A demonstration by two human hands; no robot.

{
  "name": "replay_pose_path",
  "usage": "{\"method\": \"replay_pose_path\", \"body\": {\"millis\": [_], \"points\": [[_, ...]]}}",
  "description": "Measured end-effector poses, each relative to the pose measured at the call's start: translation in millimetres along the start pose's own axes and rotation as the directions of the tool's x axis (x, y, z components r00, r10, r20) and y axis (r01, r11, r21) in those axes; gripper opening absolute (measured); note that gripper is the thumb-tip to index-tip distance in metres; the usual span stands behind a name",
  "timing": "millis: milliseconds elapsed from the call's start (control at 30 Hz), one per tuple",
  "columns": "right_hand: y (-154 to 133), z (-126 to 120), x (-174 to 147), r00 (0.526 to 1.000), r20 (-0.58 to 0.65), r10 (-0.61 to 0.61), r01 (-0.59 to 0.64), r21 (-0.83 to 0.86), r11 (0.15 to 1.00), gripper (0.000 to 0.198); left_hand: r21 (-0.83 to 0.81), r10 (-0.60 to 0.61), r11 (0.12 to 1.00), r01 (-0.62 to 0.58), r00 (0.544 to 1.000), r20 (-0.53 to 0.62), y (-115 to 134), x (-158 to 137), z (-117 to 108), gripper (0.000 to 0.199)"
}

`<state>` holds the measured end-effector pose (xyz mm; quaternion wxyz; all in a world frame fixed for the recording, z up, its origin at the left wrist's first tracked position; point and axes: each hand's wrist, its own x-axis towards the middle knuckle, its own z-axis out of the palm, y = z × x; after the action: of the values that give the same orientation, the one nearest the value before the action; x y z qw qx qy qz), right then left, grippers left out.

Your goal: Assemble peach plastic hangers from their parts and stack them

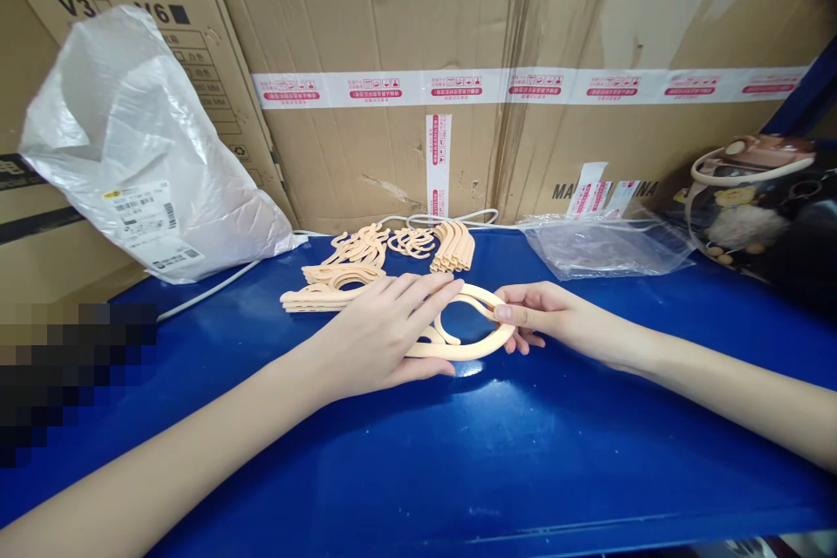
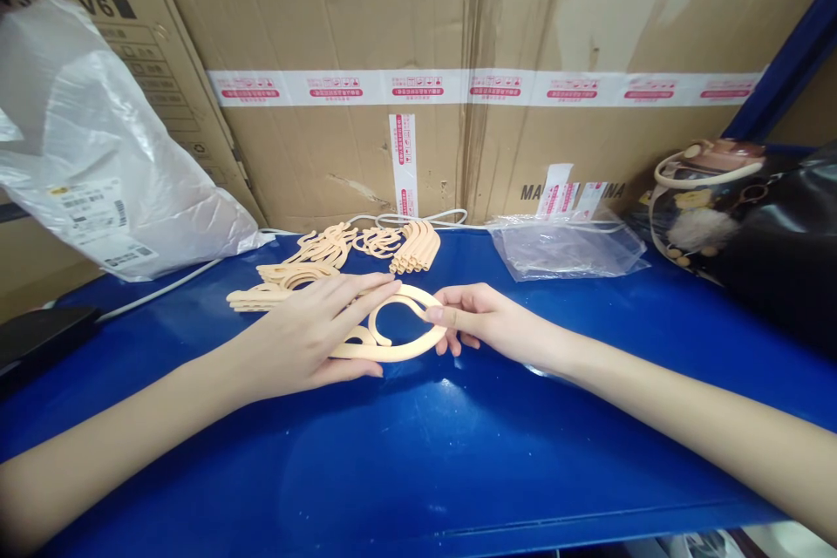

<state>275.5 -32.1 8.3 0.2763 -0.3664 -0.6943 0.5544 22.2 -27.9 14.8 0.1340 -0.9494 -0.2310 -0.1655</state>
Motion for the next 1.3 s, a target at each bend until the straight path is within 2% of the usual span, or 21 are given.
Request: {"method": "replay_pose_path", "body": {"millis": [133,233,333,400,467,500,567,667,767,900,1067,1300], "points": [[1,2,1,1.000,0.019,-0.007,0.007,-0.018,1.000,0.033,0.002,-0.011,1.000,0.011,1.000,0.005,8,2,-4,0.062],[1,2,0,0.999,0.002,-0.053,0.053,-0.066,0.996,0.041,-0.016,-0.063,0.998,0.063,0.998,-0.004,6,3,-16,0.059],[0,-3,-1,0.984,-0.062,-0.164,0.137,-0.307,0.942,0.047,-0.036,-0.166,0.985,0.166,0.986,0.006,-13,1,-35,0.060],[1,-8,-2,0.959,-0.048,-0.278,0.200,-0.582,0.789,0.042,-0.064,-0.287,0.956,0.287,0.958,0.015,-35,-5,-47,0.064],[4,-13,-1,0.935,0.036,-0.353,0.244,-0.788,0.565,0.041,-0.092,-0.396,0.912,0.401,0.916,0.067,-59,-12,-55,0.067],[5,-16,0,0.929,0.081,-0.362,0.258,-0.843,0.473,0.042,-0.096,-0.420,0.897,0.431,0.900,0.118,-70,-17,-57,0.065],[9,-19,2,0.933,0.130,-0.337,0.259,-0.891,0.374,0.046,-0.100,-0.468,0.862,0.496,0.857,0.214,-90,-26,-57,0.065],[12,-20,3,0.950,0.136,-0.280,0.233,-0.909,0.346,0.050,-0.073,-0.520,0.816,0.573,0.783,0.341,-109,-36,-53,0.067],[12,-20,2,0.954,0.142,-0.265,0.227,-0.917,0.327,0.051,-0.059,-0.525,0.802,0.594,0.749,0.405,-114,-40,-49,0.069],[11,-20,1,0.952,0.155,-0.265,0.236,-0.921,0.310,0.051,-0.075,-0.514,0.799,0.597,0.742,0.430,-108,-38,-51,0.066],[10,-19,1,0.956,0.145,-0.255,0.221,-0.928,0.301,0.052,-0.076,-0.476,0.836,0.543,0.787,0.392,-103,-37,-50,0.058],[11,-18,1,0.953,0.138,-0.270,0.218,-0.932,0.291,0.052,-0.019,-0.515,0.810,0.586,0.727,0.454,-105,-33,-46,0.070]]}}
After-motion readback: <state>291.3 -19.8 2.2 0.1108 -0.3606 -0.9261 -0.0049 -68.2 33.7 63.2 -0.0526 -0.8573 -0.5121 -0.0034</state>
